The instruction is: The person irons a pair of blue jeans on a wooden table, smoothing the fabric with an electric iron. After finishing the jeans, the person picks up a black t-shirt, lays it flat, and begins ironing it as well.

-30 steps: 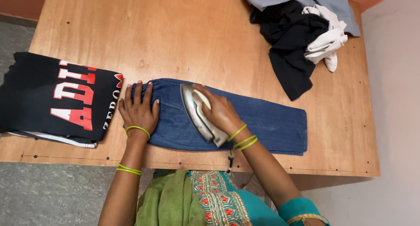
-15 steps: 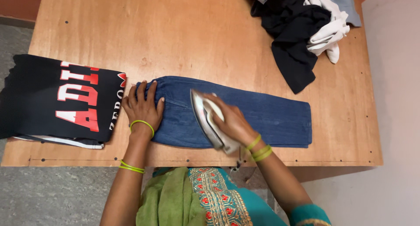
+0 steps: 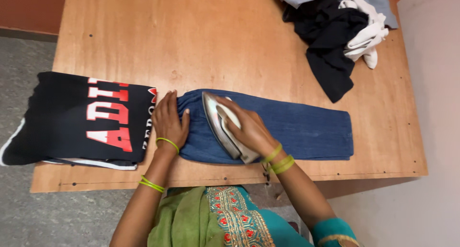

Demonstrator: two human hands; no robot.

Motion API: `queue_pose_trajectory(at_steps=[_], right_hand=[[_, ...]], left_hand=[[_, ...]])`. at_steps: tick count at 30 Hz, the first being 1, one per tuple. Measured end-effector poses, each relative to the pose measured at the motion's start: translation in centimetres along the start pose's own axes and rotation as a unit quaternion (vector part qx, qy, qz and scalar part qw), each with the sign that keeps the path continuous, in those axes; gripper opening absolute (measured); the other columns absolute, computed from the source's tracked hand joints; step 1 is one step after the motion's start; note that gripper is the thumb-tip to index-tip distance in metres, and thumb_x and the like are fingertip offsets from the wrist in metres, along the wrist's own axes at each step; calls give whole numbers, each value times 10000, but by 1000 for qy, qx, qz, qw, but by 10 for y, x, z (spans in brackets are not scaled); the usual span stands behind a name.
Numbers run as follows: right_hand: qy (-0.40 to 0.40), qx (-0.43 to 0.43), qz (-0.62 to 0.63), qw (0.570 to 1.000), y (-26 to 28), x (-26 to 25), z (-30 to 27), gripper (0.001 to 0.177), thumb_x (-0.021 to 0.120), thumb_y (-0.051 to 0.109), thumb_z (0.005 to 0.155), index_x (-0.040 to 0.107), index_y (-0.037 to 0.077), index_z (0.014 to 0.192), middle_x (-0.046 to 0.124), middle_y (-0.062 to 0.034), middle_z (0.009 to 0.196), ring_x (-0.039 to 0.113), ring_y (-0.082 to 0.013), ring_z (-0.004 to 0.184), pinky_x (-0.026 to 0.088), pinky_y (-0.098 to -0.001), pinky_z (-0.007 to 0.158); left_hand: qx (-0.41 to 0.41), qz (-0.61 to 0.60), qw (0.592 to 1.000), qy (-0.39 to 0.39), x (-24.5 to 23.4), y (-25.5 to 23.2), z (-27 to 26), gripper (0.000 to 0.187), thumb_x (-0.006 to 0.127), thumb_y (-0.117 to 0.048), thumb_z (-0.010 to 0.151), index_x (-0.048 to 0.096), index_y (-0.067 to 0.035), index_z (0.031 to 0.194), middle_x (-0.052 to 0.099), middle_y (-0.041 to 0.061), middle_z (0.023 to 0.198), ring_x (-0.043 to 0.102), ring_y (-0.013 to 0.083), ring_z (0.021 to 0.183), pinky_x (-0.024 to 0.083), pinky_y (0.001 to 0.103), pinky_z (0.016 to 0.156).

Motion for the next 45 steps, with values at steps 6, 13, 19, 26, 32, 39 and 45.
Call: queue_pose_trajectory(at_steps=[6,13,19,26,32,39,45], right_hand=[[-8,48,-8,999,-17,18,63,586,633,139,900,466,228,1454,629,-188,1420,623,-465,1144,520,-498,986],[-11,48,13,999,-16,32,22,620,623,104,915,453,211,1501,604,-196,1431,606,-461,1202,529,-494,1018],[-22,135,-34,990,-4,35,-32,591,626,118,920,479,240,1479,632,-234,1346,646,-471,1106,552,-507,945],[-66,146,-53,986,-25,18,2,595,618,129,924,461,252,1484,697,-257,1210,665,-481,1056,565,-520,908],[-52,200,-45,977,-35,9,14,618,610,142,925,438,273,1504,742,-249,1043,712,-460,982,564,-517,862],[-82,174,-68,979,-37,-4,-39,615,640,127,922,463,235,1502,728,-278,1150,701,-463,1009,562,-509,883],[-138,281,-80,946,-82,-36,-52,588,638,110,918,508,254,1472,737,-261,1077,767,-392,843,617,-453,819]], left_hand=[[-7,29,999,24,4,3,0,565,590,-280,992,475,-32,1487,478,188,1515,396,369,1424,246,521,1193],[9,19,1000,6,3,4,-3,495,560,-226,1037,493,-33,1488,486,184,1518,414,366,1424,271,511,1201],[13,22,1000,5,3,3,-4,492,561,-230,1026,504,-34,1474,492,185,1509,417,363,1415,272,510,1193],[14,19,1000,6,4,4,-3,486,558,-226,1029,507,-35,1473,496,186,1506,421,369,1416,271,514,1200],[8,10,1000,10,2,4,0,493,580,-236,1017,517,-41,1466,502,186,1500,424,378,1410,286,519,1187],[8,10,1000,8,1,4,-1,494,589,-230,1012,520,-45,1466,505,176,1499,426,375,1409,286,523,1185],[13,10,1000,5,1,4,-2,487,588,-224,1023,517,-47,1471,505,178,1508,431,376,1412,293,519,1191]])
Point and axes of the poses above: each hand's wrist, its own z-axis towards the middle knuckle, its own x-axis out of the palm, y = z × x, the point moved 4 cm from there along z, towards the middle knuckle
